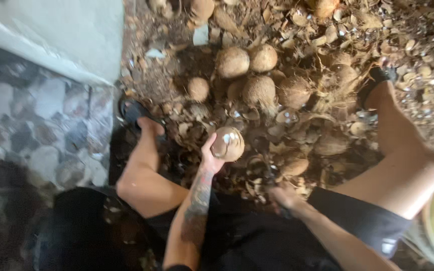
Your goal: The person sits on the ground and uses a large knife to peel the fibrous husk off several coconuts. They hold each coconut in one hand and strike it repeatedly with the knife to remove the outer layer, then place the peeled coconuts into a black bucket.
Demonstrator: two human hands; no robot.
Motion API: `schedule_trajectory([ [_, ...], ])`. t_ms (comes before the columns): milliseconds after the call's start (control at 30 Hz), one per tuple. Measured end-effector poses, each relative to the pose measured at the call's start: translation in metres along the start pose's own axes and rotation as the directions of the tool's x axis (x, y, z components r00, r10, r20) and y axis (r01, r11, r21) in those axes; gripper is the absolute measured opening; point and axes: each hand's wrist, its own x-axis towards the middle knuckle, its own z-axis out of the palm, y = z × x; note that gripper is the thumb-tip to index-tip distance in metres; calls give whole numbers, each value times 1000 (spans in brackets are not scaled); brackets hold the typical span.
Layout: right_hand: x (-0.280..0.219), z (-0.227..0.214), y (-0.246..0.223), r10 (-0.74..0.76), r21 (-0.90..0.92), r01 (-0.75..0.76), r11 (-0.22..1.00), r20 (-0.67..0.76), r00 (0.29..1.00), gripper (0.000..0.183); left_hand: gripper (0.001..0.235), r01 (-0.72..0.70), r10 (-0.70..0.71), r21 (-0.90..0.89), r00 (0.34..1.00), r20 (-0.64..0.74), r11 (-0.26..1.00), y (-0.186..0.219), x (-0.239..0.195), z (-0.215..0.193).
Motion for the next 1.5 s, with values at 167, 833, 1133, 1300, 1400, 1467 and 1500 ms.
schedule_trajectory([
  [167, -28, -63, -73, 8, 346, 13, 938, -59, 998, 13, 50, -23, 24, -45, 1000, 21, 999, 11, 6, -15],
  [833, -21, -36, -53, -118, 185, 146, 972, -156, 981, 17, 56, -48, 44, -52, 995, -87, 997, -2, -5, -21],
  [1133, -10, 14, -8, -80, 318, 57, 946, 59, 995, 13, 71, -23, 39, 70, 970, -241, 997, -26, -7, -10],
  [1300, -44, -21, -29, -457, -416, 482, 771, 165, 874, 30, 48, -17, -12, -238, 993, -121, 971, -25, 9, -24],
  [1400, -40, -27, -58, -135, -402, 138, 905, 36, 990, 31, 56, -83, 71, -73, 986, -154, 994, -11, -4, 7],
  [1467, -28, -33, -81, 9, 427, -106, 898, 223, 975, 16, 56, -73, 63, -52, 984, -168, 996, -4, -26, 19],
  [1500, -23, -18, -79, 2, 424, -96, 900, 216, 976, 16, 56, -80, 70, -54, 985, -160, 995, 1, -35, 30],
])
